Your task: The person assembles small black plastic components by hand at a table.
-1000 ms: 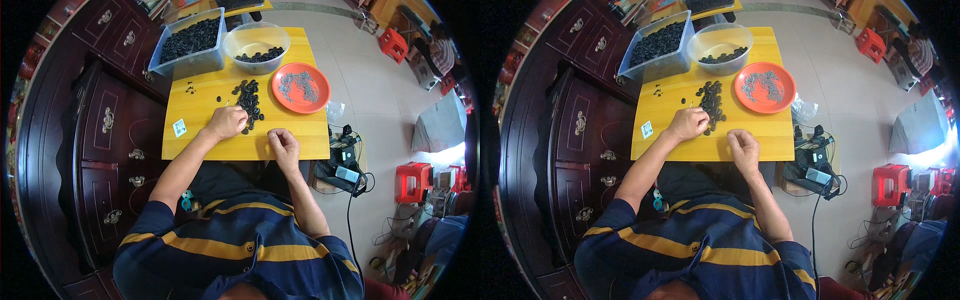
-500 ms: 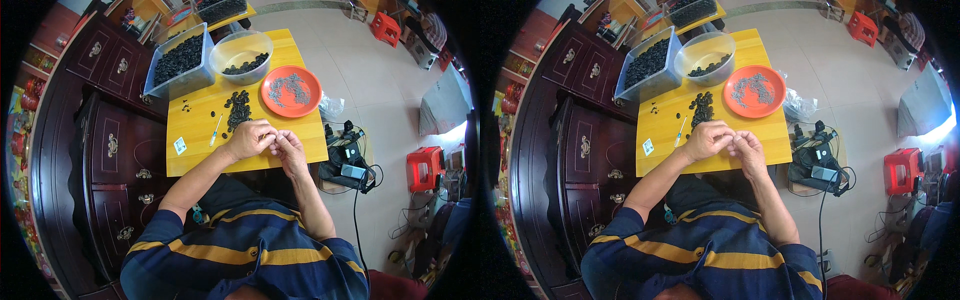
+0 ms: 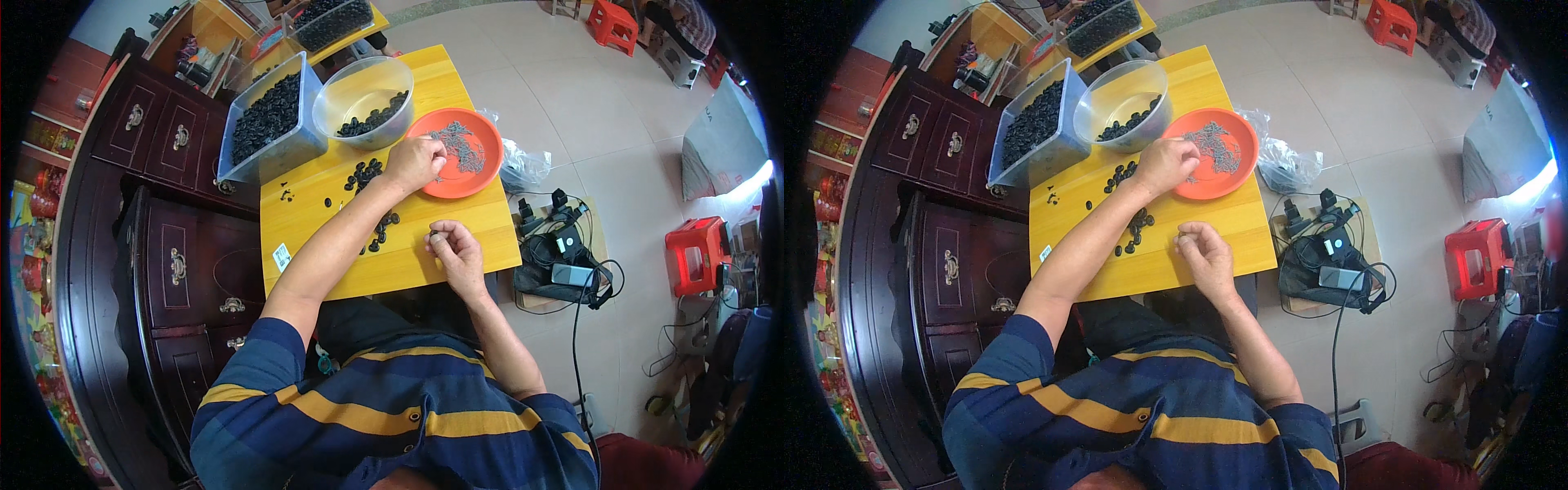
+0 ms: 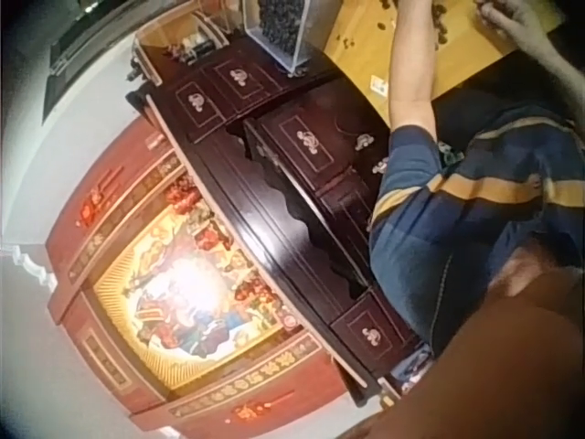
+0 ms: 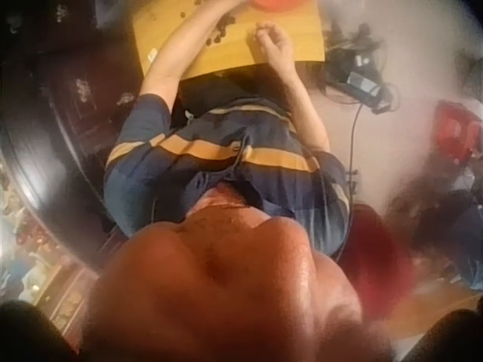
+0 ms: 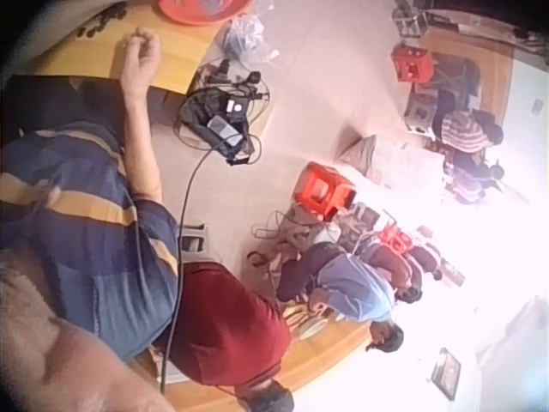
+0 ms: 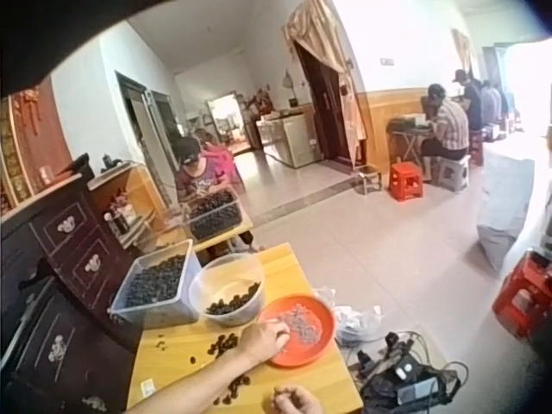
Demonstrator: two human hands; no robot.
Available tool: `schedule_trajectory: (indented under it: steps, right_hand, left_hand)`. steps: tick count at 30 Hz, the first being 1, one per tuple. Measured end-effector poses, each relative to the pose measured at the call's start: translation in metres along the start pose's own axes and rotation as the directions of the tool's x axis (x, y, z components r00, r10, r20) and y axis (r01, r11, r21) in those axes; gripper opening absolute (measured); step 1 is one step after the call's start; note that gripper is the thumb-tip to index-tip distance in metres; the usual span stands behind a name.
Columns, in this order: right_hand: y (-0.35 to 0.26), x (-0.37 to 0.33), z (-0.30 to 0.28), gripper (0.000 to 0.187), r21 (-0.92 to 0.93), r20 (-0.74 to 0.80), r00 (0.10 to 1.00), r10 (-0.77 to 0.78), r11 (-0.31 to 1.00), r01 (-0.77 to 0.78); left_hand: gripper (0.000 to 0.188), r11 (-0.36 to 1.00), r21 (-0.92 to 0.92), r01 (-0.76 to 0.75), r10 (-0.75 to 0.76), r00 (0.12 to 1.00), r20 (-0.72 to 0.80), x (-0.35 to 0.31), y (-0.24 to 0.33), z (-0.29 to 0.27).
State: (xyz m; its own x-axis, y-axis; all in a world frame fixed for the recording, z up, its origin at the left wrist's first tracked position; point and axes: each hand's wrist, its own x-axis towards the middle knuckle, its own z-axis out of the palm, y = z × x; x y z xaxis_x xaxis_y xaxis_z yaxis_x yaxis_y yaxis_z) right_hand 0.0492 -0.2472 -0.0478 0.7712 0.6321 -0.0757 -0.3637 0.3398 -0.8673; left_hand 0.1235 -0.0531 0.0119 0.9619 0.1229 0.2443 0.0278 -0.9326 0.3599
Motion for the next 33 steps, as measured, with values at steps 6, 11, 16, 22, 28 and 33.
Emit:
schedule_trajectory:
  steps: [6,11,16,22,28,33]
  right_hand:
    - [0.000,-0.002,-0.002,0.016,-0.051,0.033,0.999,-0.043,0.998,0.045]
    - [0.000,0.000,-0.001,0.015,-0.076,0.039,0.999,-0.028,0.997,0.031]
    - [-0.002,0.001,-0.001,0.016,-0.039,0.029,0.999,-0.027,0.999,0.028]
    - [-0.002,0.001,0.001,0.018,-0.032,0.018,0.998,-0.058,0.998,0.059]
    - [-0.003,0.001,0.003,0.017,0.011,-0.016,1.000,-0.010,1.000,0.010]
    - [-0.002,0.000,0.007,0.014,-0.014,-0.030,0.999,0.015,1.000,-0.015]
  left_hand:
    - [0.012,0.995,0.090,0.047,-0.058,0.991,0.121,0.015,-0.001,0.015]
    - [0.013,0.974,0.217,-0.068,0.024,0.979,0.201,0.024,0.001,0.016]
    - [0.018,0.942,0.299,-0.152,0.055,0.949,0.311,0.029,0.009,0.010]
    - [0.012,0.997,-0.032,-0.074,0.077,0.991,0.106,-0.001,0.011,-0.012]
    - [0.006,0.886,-0.450,0.109,-0.115,0.993,0.015,-0.082,0.026,-0.043]
    - [0.010,0.739,-0.650,0.179,-0.244,0.970,-0.011,-0.135,0.025,-0.047]
